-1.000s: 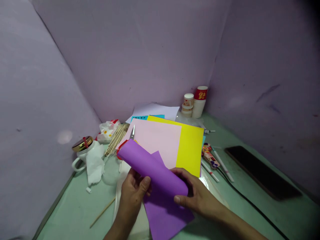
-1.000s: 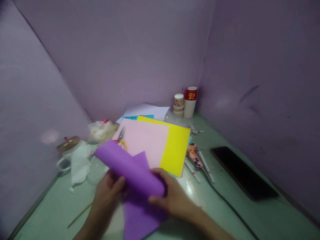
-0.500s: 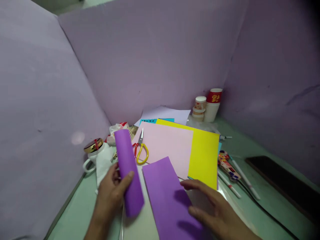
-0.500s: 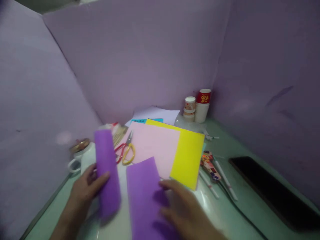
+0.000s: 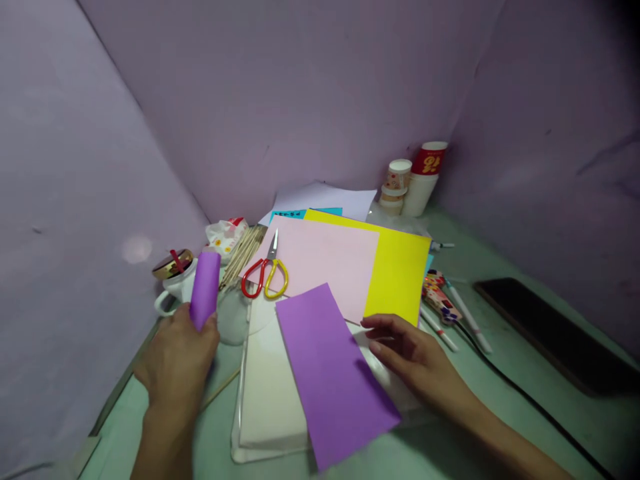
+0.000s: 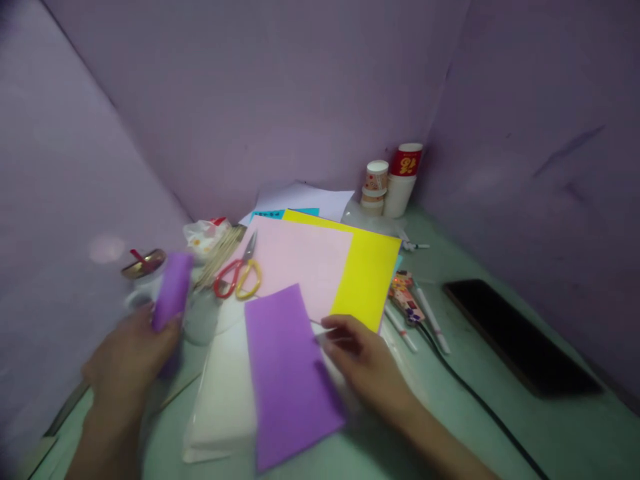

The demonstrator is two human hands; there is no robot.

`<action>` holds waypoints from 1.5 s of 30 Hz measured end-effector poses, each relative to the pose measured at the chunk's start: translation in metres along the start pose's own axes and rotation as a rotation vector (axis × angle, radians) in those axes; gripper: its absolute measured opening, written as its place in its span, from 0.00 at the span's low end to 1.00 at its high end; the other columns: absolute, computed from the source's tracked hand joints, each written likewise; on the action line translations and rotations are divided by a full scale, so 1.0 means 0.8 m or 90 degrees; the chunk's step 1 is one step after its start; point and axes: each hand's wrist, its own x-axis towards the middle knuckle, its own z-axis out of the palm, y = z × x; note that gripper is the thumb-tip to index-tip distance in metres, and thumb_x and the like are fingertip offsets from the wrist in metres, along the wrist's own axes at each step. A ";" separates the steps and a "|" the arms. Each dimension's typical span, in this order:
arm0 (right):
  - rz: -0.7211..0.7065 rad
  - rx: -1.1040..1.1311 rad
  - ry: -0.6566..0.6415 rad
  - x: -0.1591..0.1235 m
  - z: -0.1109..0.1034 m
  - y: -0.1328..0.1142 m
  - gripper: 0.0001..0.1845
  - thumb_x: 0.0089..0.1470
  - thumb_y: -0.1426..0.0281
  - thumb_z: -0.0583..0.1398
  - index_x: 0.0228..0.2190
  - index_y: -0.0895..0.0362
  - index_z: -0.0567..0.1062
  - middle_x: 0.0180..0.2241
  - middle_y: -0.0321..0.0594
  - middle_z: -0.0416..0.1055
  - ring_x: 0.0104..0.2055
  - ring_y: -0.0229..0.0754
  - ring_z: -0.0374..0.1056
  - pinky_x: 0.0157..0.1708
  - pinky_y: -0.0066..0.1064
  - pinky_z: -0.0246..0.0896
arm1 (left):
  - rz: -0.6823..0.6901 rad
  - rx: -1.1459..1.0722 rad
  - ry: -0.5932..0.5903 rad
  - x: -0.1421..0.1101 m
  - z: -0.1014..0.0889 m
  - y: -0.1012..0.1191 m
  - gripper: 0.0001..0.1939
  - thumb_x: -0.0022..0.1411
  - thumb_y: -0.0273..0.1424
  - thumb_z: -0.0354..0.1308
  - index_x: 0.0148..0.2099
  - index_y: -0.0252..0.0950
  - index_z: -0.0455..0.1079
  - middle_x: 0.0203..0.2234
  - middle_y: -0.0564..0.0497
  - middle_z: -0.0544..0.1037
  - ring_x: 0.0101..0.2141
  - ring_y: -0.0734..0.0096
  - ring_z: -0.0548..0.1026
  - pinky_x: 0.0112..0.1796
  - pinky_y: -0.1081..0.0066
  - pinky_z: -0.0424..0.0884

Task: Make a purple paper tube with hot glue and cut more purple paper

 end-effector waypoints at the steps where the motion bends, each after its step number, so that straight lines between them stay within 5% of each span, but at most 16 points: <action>1: 0.001 0.002 0.001 0.001 0.000 0.000 0.18 0.45 0.60 0.62 0.37 0.56 0.72 0.39 0.46 0.73 0.40 0.46 0.69 0.42 0.41 0.66 | 0.002 -0.001 0.008 0.000 -0.001 -0.001 0.26 0.59 0.47 0.37 0.48 0.36 0.65 0.40 0.34 0.73 0.40 0.37 0.73 0.33 0.52 0.67; 8: -0.001 -0.001 0.004 0.000 0.000 -0.001 0.16 0.45 0.62 0.62 0.37 0.55 0.72 0.37 0.44 0.73 0.39 0.45 0.69 0.41 0.40 0.66 | -0.029 -0.047 0.089 -0.008 -0.010 -0.004 0.29 0.59 0.46 0.41 0.56 0.34 0.61 0.47 0.33 0.67 0.43 0.36 0.71 0.34 0.53 0.65; 11: 0.031 -0.002 0.003 -0.003 -0.003 -0.005 0.16 0.44 0.64 0.62 0.37 0.57 0.72 0.37 0.44 0.72 0.39 0.44 0.68 0.42 0.41 0.65 | -0.019 -0.157 0.174 -0.020 -0.014 0.005 0.24 0.59 0.43 0.43 0.50 0.34 0.66 0.40 0.43 0.72 0.40 0.52 0.72 0.36 0.62 0.64; 14: 0.102 0.053 -0.033 -0.006 -0.006 -0.012 0.17 0.43 0.68 0.63 0.38 0.57 0.71 0.38 0.44 0.70 0.41 0.45 0.67 0.42 0.41 0.67 | 0.106 -0.224 0.002 -0.038 -0.005 0.024 0.20 0.55 0.46 0.48 0.28 0.36 0.71 0.19 0.53 0.69 0.26 0.67 0.70 0.28 0.71 0.60; 16: 0.153 0.115 -0.063 -0.008 -0.008 -0.015 0.17 0.43 0.69 0.63 0.38 0.56 0.71 0.39 0.44 0.69 0.41 0.45 0.67 0.39 0.40 0.68 | 0.231 -0.171 -0.180 -0.051 0.006 0.038 0.25 0.55 0.50 0.46 0.19 0.38 0.66 0.14 0.52 0.67 0.22 0.67 0.67 0.25 0.70 0.55; 18: 0.188 0.164 -0.082 -0.011 -0.009 -0.018 0.16 0.43 0.69 0.64 0.37 0.55 0.71 0.40 0.44 0.67 0.42 0.45 0.67 0.38 0.38 0.69 | 0.283 -0.111 -0.263 -0.063 0.018 0.050 0.27 0.54 0.53 0.44 0.19 0.39 0.66 0.16 0.49 0.71 0.23 0.63 0.69 0.24 0.69 0.54; 27: 0.235 0.280 -0.064 -0.009 -0.010 -0.016 0.19 0.42 0.70 0.65 0.39 0.55 0.70 0.48 0.46 0.62 0.48 0.49 0.64 0.41 0.41 0.70 | 0.234 -0.066 -0.226 -0.084 0.039 0.070 0.19 0.53 0.51 0.49 0.30 0.41 0.70 0.25 0.46 0.76 0.30 0.52 0.72 0.26 0.67 0.55; 34: 0.214 0.238 -0.054 -0.002 -0.007 -0.011 0.19 0.43 0.72 0.64 0.40 0.54 0.70 0.48 0.45 0.65 0.46 0.46 0.67 0.37 0.35 0.69 | 0.280 -0.395 -0.188 -0.082 0.050 0.068 0.09 0.55 0.37 0.51 0.27 0.39 0.61 0.14 0.58 0.62 0.19 0.74 0.61 0.23 0.74 0.55; 38: 0.202 0.250 -0.030 0.000 -0.006 -0.007 0.20 0.44 0.72 0.63 0.42 0.56 0.68 0.47 0.46 0.67 0.44 0.43 0.68 0.37 0.34 0.67 | 0.232 -0.573 -0.182 -0.078 0.052 0.064 0.09 0.55 0.38 0.53 0.31 0.38 0.64 0.13 0.61 0.60 0.16 0.78 0.58 0.20 0.77 0.53; 45: 0.129 0.247 -0.120 0.002 -0.006 0.001 0.22 0.42 0.72 0.63 0.43 0.57 0.69 0.40 0.44 0.74 0.39 0.42 0.70 0.39 0.35 0.63 | 0.175 -0.820 -0.231 -0.089 0.055 0.070 0.13 0.54 0.41 0.58 0.38 0.39 0.66 0.13 0.62 0.58 0.15 0.80 0.57 0.18 0.78 0.52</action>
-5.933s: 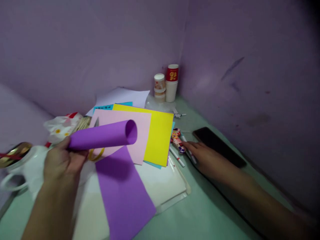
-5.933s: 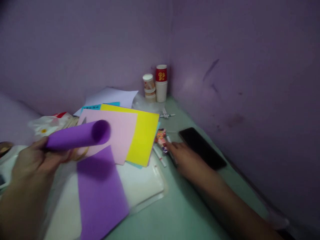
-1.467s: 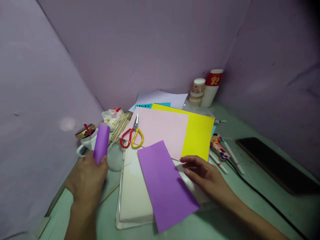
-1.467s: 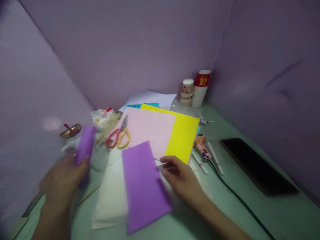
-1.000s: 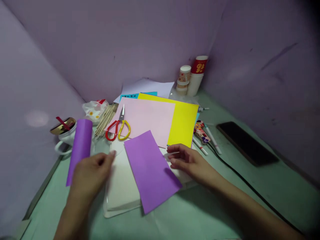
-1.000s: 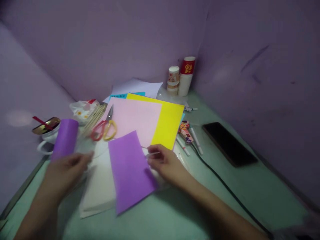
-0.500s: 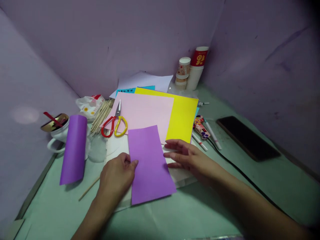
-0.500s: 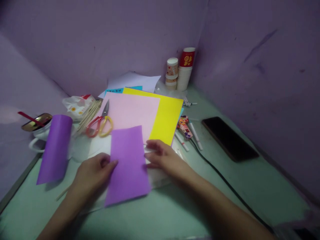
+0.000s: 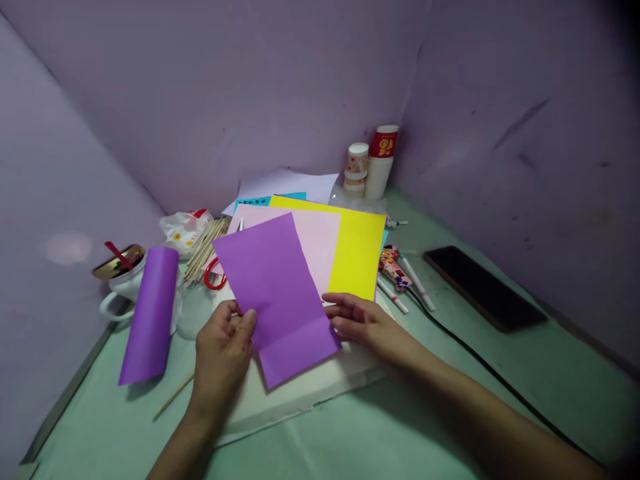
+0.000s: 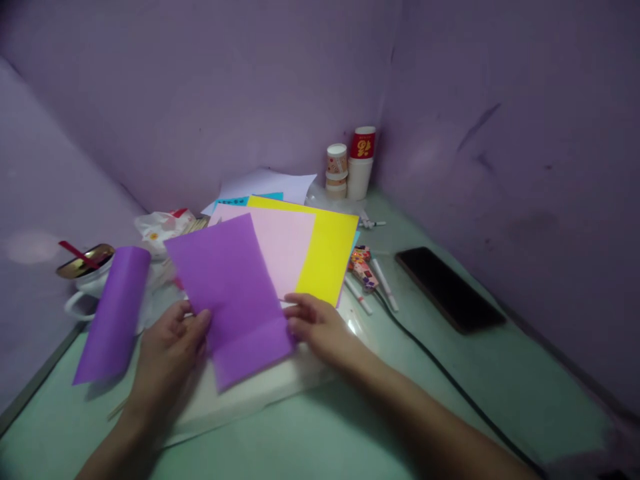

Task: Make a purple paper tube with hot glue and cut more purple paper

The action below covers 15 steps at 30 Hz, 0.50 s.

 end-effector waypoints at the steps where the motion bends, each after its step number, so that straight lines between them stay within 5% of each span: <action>1: -0.008 -0.009 -0.011 0.000 0.001 0.001 0.22 0.42 0.72 0.62 0.43 0.57 0.70 0.39 0.44 0.75 0.38 0.41 0.71 0.39 0.35 0.62 | 0.004 -0.013 0.001 -0.001 0.002 0.001 0.13 0.54 0.40 0.58 0.38 0.39 0.66 0.13 0.63 0.57 0.15 0.81 0.57 0.18 0.79 0.52; 9: -0.080 0.021 -0.137 -0.007 0.021 0.000 0.21 0.41 0.75 0.61 0.41 0.55 0.72 0.35 0.37 0.76 0.34 0.38 0.71 0.38 0.31 0.62 | -0.057 -0.080 0.034 -0.002 0.007 0.007 0.17 0.49 0.41 0.62 0.36 0.37 0.64 0.13 0.60 0.68 0.13 0.80 0.62 0.16 0.80 0.57; 15: -0.050 0.022 -0.125 -0.006 0.018 0.000 0.23 0.39 0.74 0.63 0.42 0.57 0.73 0.31 0.36 0.76 0.30 0.36 0.69 0.32 0.27 0.61 | -0.064 -0.070 0.024 0.005 0.013 0.001 0.16 0.48 0.41 0.59 0.34 0.37 0.61 0.11 0.61 0.66 0.11 0.79 0.61 0.14 0.79 0.56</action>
